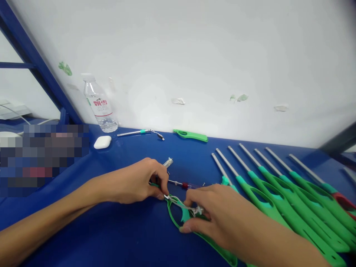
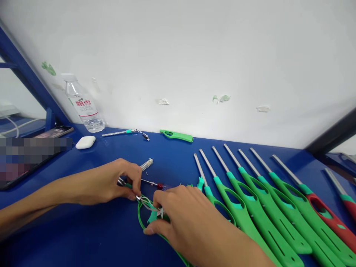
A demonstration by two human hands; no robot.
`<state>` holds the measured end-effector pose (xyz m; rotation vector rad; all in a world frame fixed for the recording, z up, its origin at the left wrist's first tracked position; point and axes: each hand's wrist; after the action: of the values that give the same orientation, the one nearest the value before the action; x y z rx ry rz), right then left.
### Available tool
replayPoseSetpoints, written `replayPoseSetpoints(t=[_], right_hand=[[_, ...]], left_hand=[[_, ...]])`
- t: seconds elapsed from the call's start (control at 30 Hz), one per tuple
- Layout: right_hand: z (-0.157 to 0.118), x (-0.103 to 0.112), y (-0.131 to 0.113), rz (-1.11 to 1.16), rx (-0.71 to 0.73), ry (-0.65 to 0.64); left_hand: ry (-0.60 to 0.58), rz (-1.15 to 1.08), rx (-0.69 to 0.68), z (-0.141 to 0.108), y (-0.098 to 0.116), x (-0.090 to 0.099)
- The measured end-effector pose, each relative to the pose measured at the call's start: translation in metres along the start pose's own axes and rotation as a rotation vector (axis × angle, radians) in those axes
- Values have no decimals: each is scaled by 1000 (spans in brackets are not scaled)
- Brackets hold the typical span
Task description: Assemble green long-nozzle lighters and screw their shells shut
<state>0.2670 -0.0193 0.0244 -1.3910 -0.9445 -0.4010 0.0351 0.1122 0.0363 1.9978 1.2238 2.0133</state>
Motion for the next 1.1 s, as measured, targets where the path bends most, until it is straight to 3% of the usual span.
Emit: replayPoseSetpoints(t=[0.67, 1.1], right_hand=[[-3, -2, 4, 3, -28, 21], [0, -1, -1, -1, -52, 0]], left_hand=[[-12, -15, -98, -2, 4, 4], [-28, -51, -1, 0, -2, 3]])
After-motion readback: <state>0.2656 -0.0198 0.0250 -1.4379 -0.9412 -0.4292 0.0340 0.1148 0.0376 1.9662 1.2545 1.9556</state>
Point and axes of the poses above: each hand's wrist, its own z-axis towards the middle knuckle, its own x-axis out of the back of the hand, y = z × x, and after that the axes turned 15 degrees about z, right-handed
